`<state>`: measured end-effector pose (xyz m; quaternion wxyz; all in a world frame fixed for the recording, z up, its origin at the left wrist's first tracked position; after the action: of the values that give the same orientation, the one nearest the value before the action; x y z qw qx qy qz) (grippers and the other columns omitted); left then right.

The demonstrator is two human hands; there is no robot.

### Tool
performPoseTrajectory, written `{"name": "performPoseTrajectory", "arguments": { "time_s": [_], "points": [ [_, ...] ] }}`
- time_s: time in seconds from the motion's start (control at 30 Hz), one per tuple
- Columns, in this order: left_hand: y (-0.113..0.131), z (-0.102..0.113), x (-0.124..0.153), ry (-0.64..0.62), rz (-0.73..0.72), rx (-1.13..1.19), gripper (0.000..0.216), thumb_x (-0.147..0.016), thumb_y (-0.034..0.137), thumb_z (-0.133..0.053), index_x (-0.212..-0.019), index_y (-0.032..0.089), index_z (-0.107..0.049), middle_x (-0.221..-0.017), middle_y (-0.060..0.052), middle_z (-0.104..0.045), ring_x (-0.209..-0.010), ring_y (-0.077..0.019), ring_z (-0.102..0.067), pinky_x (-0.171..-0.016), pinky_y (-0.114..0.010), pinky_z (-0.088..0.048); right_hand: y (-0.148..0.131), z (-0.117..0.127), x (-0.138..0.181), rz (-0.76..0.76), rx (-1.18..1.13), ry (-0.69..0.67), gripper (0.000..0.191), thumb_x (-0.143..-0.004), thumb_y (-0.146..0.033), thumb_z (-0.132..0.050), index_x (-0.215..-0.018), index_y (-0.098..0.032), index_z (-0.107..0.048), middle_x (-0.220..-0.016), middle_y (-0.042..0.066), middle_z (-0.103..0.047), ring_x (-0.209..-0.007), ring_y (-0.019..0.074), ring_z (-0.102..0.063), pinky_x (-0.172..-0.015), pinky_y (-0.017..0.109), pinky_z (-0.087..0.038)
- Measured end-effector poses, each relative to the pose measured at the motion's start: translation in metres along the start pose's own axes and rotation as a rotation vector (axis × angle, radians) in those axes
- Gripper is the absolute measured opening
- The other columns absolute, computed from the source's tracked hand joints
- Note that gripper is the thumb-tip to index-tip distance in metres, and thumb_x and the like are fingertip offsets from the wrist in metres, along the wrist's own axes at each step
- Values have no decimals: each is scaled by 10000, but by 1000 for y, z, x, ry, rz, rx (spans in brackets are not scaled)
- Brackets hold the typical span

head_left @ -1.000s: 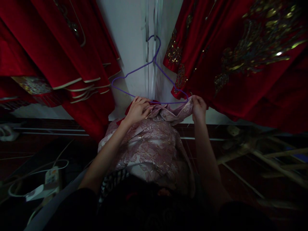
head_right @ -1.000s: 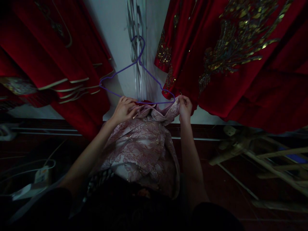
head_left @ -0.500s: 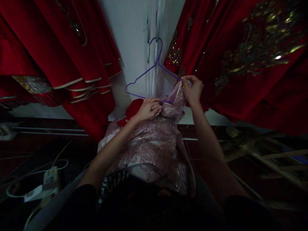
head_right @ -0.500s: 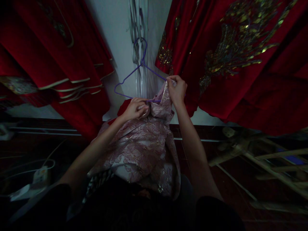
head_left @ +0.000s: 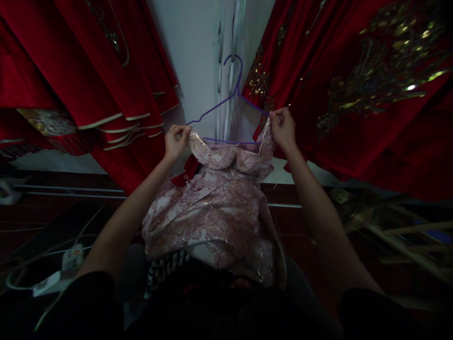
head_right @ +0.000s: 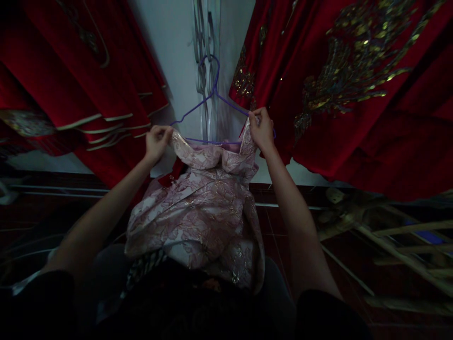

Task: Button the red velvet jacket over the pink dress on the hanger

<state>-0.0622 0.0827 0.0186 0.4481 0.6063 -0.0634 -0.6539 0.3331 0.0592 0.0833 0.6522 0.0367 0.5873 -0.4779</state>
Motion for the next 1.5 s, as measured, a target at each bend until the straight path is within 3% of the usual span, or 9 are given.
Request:
{"name": "performPoseTrajectory", "arguments": {
  "time_s": [0.17,0.3,0.43,1.0,1.3,1.5],
  "points": [
    [-53,17,12,34,243,127,301,-790,418,-661,-864,129,-700,-805,-60,-690,-741,-143,-614,-701,-241,-481,1,3,-4,-1,5,-4,472,-879,-657,-451,-987,-221,-596,-926,65,-648,-961,230,-620,-910,444,-468],
    [-70,19,19,69,309,185,328,-759,433,-678,-856,122,-714,-781,-60,-702,-707,-146,-620,-637,-235,-480,1,5,-6,3,-6,-18,468,-878,-652,-458,-998,-223,-602,-911,53,-649,-944,217,-625,-910,427,-475],
    [-69,19,14,72,253,212,358,-763,457,-664,-895,130,-725,-858,-71,-721,-777,-160,-640,-679,-244,-503,2,7,-7,9,15,-14,428,-885,-621,-480,-981,-223,-604,-893,50,-646,-935,217,-623,-921,429,-467],
    [-61,26,8,17,244,207,350,-760,443,-678,-894,123,-727,-885,-76,-724,-806,-164,-646,-723,-247,-509,0,9,-8,58,40,-5,413,-906,-601,-456,-982,-219,-594,-956,53,-659,-992,230,-625,-940,463,-456],
    [-61,30,13,36,249,190,384,-757,471,-673,-905,123,-735,-939,-87,-737,-893,-191,-659,-827,-287,-518,5,7,-9,50,13,-30,408,-905,-595,-461,-1020,-227,-594,-968,58,-657,-1017,241,-621,-941,473,-458],
    [-32,14,-14,-10,159,227,431,-758,501,-675,-967,129,-734,-984,-78,-741,-930,-190,-669,-850,-278,-521,0,2,-3,36,18,-56,467,-898,-640,-425,-1028,-224,-590,-929,70,-644,-962,234,-615,-886,443,-483]
  ]
}}
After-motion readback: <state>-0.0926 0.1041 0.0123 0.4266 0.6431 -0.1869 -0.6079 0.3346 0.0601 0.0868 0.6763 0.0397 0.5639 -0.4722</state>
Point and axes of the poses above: each hand's wrist, its own x-axis away from the middle knuckle, its own z-axis out of the back of the hand, y = z × x, the point moved 8 cm from there along -x, towards the middle knuckle
